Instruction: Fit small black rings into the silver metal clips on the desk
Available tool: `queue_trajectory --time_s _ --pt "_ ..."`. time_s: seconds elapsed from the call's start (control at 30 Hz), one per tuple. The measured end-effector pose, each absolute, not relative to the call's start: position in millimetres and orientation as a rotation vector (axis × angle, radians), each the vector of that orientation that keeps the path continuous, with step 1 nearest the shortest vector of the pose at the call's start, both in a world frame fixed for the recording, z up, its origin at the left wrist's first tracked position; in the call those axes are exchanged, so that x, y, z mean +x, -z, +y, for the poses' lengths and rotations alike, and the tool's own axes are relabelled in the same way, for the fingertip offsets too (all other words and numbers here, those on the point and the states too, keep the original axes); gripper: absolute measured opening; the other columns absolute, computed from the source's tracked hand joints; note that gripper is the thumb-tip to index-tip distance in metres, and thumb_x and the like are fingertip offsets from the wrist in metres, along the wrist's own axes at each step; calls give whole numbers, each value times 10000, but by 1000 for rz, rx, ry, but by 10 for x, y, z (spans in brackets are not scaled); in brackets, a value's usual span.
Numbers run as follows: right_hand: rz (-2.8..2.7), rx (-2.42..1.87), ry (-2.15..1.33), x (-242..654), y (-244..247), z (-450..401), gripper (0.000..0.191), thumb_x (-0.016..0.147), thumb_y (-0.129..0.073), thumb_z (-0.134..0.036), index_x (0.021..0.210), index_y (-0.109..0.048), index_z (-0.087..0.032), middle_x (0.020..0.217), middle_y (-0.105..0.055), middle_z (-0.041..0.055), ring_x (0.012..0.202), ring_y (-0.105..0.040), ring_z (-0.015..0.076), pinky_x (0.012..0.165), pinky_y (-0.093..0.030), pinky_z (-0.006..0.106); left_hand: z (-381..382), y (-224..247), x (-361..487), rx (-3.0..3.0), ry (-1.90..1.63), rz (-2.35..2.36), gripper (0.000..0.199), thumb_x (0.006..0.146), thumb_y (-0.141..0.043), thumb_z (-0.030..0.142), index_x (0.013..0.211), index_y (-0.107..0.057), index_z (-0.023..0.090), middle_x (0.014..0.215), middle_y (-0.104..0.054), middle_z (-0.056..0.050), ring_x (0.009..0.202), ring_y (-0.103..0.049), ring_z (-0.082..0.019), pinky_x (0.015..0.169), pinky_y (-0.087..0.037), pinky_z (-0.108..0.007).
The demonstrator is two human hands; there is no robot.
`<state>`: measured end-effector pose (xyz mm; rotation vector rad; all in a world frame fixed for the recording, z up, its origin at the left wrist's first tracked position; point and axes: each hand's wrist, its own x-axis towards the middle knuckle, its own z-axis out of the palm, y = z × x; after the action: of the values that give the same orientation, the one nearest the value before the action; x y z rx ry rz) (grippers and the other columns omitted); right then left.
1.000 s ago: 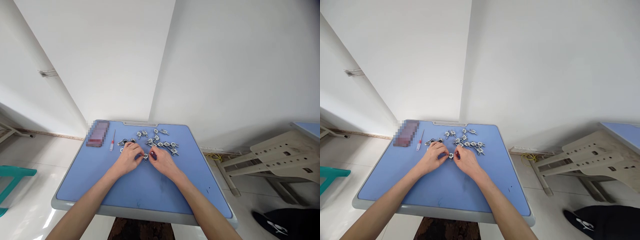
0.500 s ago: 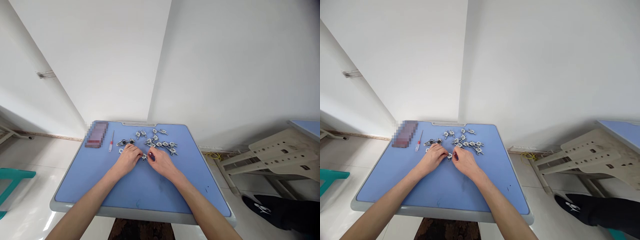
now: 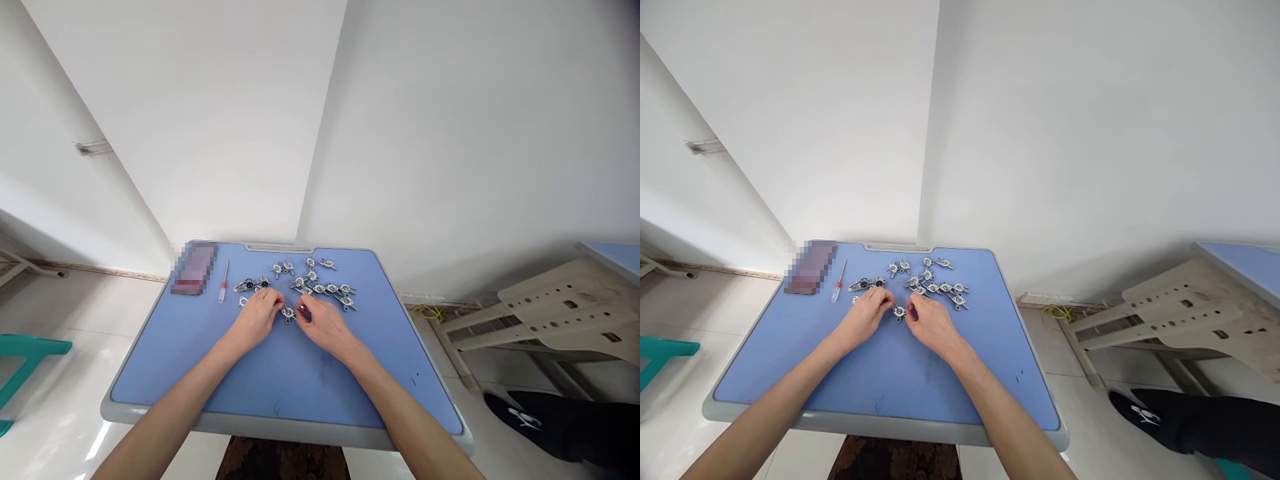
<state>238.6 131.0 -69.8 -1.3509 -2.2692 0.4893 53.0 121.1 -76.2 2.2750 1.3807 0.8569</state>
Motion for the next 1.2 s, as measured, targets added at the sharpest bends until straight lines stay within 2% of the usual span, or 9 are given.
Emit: queue_trajectory --time_s 0.13,0.27,0.37,0.53,0.9,1.0,1.1,1.2 --pt "-2168 -1211 -503 2392 668 1295 77 814 -497 -161 766 -534 -208 689 -614 -2 592 -548 130 550 -376 235 1240 739 497 1727 -987 1226 103 877 -493 255 849 -550 174 772 -601 -8 706 -554 -133 650 -449 -250" --pt "-2124 -951 -501 2366 682 1263 87 857 -483 -175 808 -549 -203 693 -616 2 562 -533 111 541 -407 229 1248 722 504 1420 -1058 1039 201 785 -632 323 869 -583 147 773 -606 -12 718 -561 -122 677 -456 -239" --pt "-2124 -830 -462 2339 711 1246 98 876 -475 -164 832 -554 -201 704 -617 7 555 -523 104 530 -415 225 1239 691 515 1307 -1026 964 283 746 -682 361 913 -634 138 808 -635 -31 748 -573 -134 720 -462 -257" --pt "-2138 -766 -341 2323 732 1244 124 891 -470 -156 858 -579 -206 705 -617 9 535 -503 97 511 -404 225 1227 639 508 1193 -980 913 292 691 -739 390 825 -690 135 763 -657 -26 670 -550 -110 691 -451 -245" --pt "-2094 -695 -182 2285 764 1232 216 894 -442 -127 891 -642 -207 728 -638 32 564 -539 102 523 -418 228 1236 638 429 876 -817 826 350 575 -834 368 744 -654 120 693 -630 -15 615 -558 -85 659 -456 -227" --pt "-2094 -705 -179 2269 768 1226 189 894 -462 -137 884 -636 -210 720 -641 24 556 -537 97 519 -419 225 1239 623 422 940 -806 841 354 594 -813 395 729 -632 122 685 -616 -13 610 -547 -88 654 -451 -233" --pt "-2082 -863 -277 2278 754 1240 119 894 -518 -249 955 -612 -208 706 -628 16 559 -553 107 523 -437 230 1245 596 399 1191 -902 954 304 689 -728 412 739 -623 132 680 -597 -1 620 -530 -96 642 -434 -230" --pt "-2141 -1074 -375 2323 722 1275 313 824 -614 -397 1068 -572 -205 816 -640 41 664 -607 151 559 -467 259 1268 567 325 1513 -1052 1252 209 799 -608 363 769 -620 157 697 -599 5 641 -521 -112 619 -413 -228"
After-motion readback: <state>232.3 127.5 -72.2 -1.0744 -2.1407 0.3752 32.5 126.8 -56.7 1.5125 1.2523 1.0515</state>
